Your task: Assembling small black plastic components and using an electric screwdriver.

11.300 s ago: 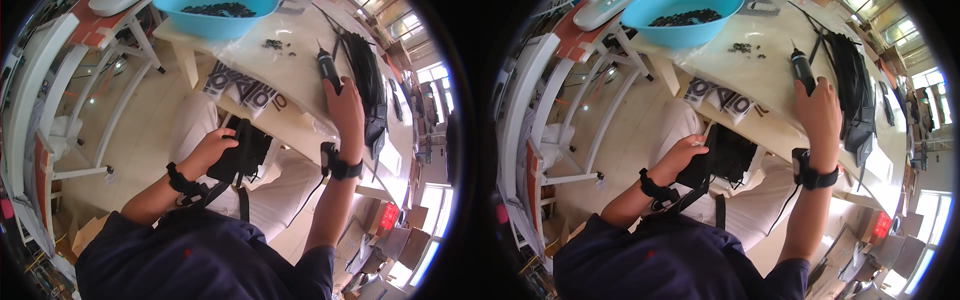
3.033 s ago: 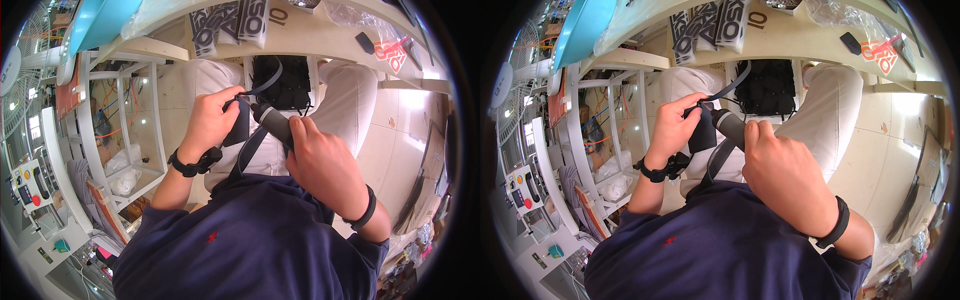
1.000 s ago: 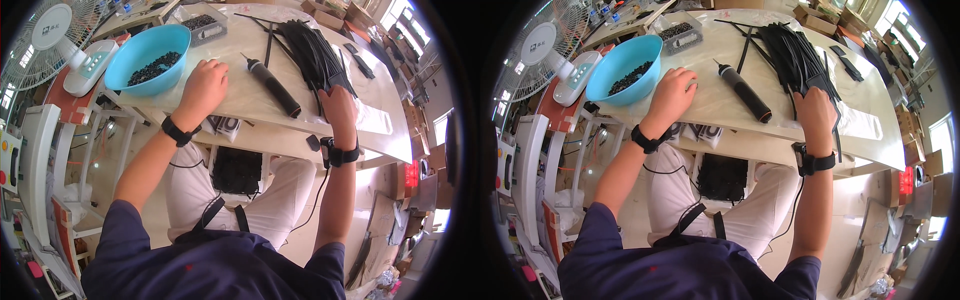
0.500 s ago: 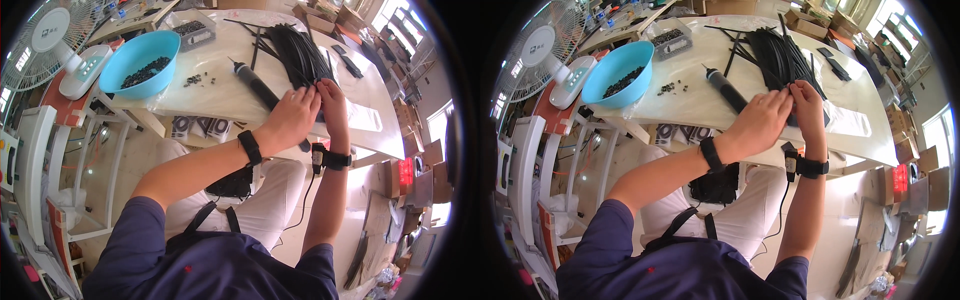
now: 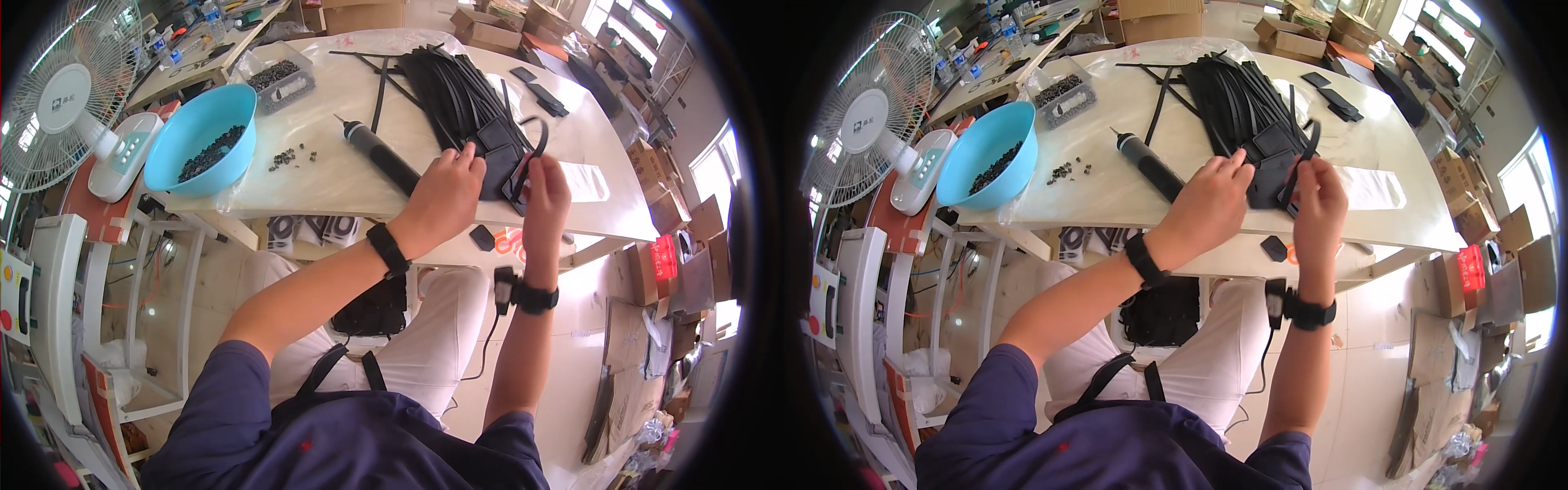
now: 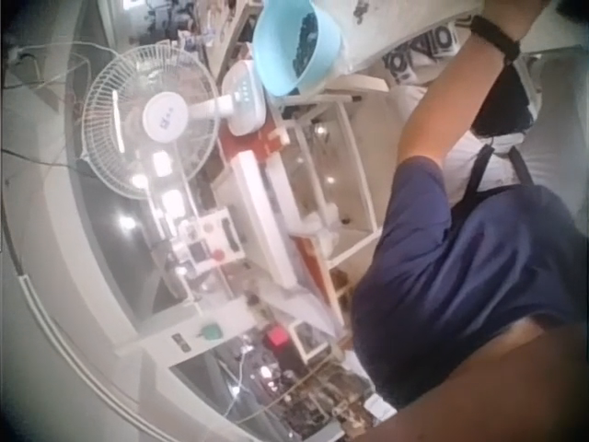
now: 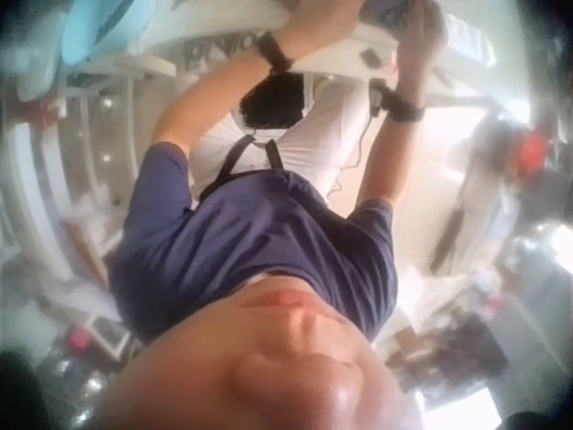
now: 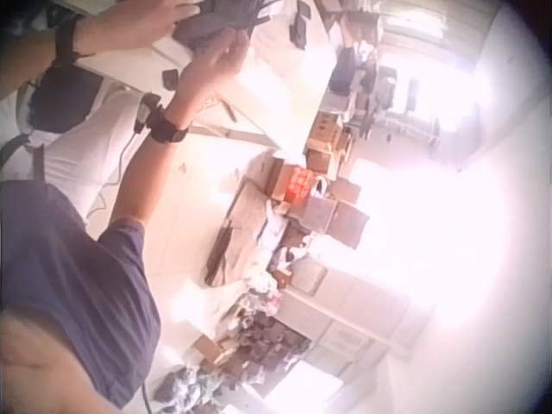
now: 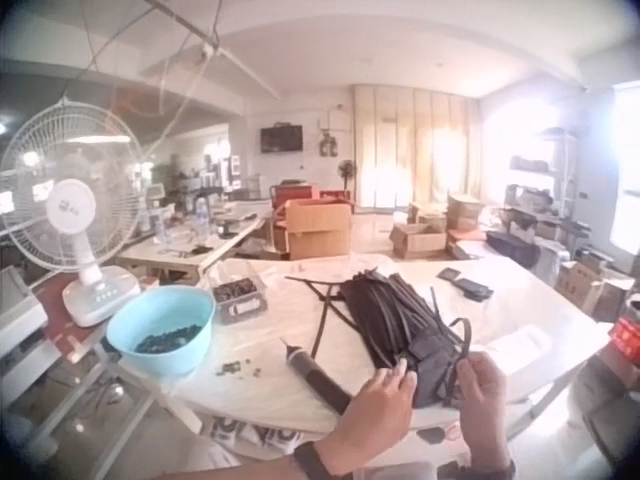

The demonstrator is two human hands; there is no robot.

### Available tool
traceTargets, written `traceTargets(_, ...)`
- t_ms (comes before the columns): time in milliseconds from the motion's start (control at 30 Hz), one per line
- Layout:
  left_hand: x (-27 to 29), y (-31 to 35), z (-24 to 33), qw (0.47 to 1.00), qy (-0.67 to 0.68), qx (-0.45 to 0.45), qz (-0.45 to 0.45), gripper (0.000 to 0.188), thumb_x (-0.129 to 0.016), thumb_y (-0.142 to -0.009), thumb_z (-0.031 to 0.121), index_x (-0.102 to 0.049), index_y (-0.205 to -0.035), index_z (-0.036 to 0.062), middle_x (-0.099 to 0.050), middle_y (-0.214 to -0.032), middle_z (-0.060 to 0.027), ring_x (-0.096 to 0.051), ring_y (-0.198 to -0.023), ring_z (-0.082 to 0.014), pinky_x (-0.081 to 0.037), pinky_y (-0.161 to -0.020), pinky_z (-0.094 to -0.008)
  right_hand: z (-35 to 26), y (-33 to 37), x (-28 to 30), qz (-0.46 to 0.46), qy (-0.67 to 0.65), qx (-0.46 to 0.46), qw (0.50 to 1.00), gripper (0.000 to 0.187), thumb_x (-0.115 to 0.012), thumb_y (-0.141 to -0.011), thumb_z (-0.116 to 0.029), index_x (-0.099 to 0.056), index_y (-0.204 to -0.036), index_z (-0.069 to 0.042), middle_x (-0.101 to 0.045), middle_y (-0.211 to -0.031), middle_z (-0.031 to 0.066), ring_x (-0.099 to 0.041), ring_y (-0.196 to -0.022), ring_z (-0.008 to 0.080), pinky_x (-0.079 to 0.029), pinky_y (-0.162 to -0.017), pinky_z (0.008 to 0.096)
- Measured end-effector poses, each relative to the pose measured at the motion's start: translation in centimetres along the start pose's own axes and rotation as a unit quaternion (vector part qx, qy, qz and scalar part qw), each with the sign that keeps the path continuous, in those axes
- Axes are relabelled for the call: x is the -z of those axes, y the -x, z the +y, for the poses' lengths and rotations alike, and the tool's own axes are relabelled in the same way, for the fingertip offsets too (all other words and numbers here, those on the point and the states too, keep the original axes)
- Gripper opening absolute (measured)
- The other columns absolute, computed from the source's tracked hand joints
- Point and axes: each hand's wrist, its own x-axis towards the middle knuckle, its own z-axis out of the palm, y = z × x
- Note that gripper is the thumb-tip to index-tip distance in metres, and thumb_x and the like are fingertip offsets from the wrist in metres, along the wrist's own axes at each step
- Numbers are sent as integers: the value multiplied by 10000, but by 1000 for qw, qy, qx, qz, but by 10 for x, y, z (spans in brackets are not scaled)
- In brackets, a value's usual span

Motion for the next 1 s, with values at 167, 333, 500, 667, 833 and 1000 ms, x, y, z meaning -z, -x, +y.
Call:
traceTargets(167, 43, 7, 19, 728, 634, 221, -136, 557, -560, -896, 16, -417, -1409, -147, -636, -1273, -266, -632, -1182, -330, -465, -1074, -386, -5, 88, 11, -125, 45, -1, 991, 44, -561, -978, -1, -597, -952, 7, -630, -873, 35, -542, -763, 88, -450, -685, 234)
traceTargets(333, 71, 29, 26, 617, 718, 284, -150, 534, -496, -994, 18, -327, -1493, -70, -663, -1207, -201, -678, -989, -232, -539, -912, -345, -4, 156, 8, -250, 73, -64, 963, 46, -622, -926, 45, -580, -938, 29, -606, -836, 100, -588, -735, 178, -484, -691, 280)
traceTargets(500, 75, 55, 27, 631, 711, 274, -145, 460, -454, -997, -16, -429, -1456, -25, -682, -1108, -150, -678, -848, -173, -546, -751, -303, 3, 183, -2, -319, 58, -134, 937, 53, -640, -937, 19, -589, -948, 31, -615, -843, 110, -611, -753, 193, -500, -683, 299)
traceTargets(667, 82, 69, 18, 659, 685, 277, -140, 444, -421, -993, -17, -461, -1435, -27, -685, -1106, -131, -675, -829, -148, -536, -739, -286, 16, 194, -6, -357, 20, -168, 919, 59, -642, -949, -6, -596, -975, 20, -639, -874, 107, -621, -749, 201, -518, -678, 316)
traceTargets(833, 85, 76, 14, 666, 679, 283, -125, 402, -417, -1021, 27, -488, -1413, -29, -693, -1071, -114, -632, -762, -104, -502, -684, -250, 14, 196, -9, -382, 27, -158, 910, 54, -636, -940, 3, -609, -987, 10, -650, -872, 103, -640, -759, 210, -524, -687, 310)
traceTargets(1000, 87, 85, 3, 693, 648, 295, -113, 326, -377, -1103, 157, -557, -1334, 12, -652, -828, -61, -464, -579, -62, -384, -537, -206, 5, 165, -8, -343, 123, -36, 931, 143, -631, -873, 53, -664, -1002, -1, -676, -883, 107, -666, -774, 233, -532, -706, 322)
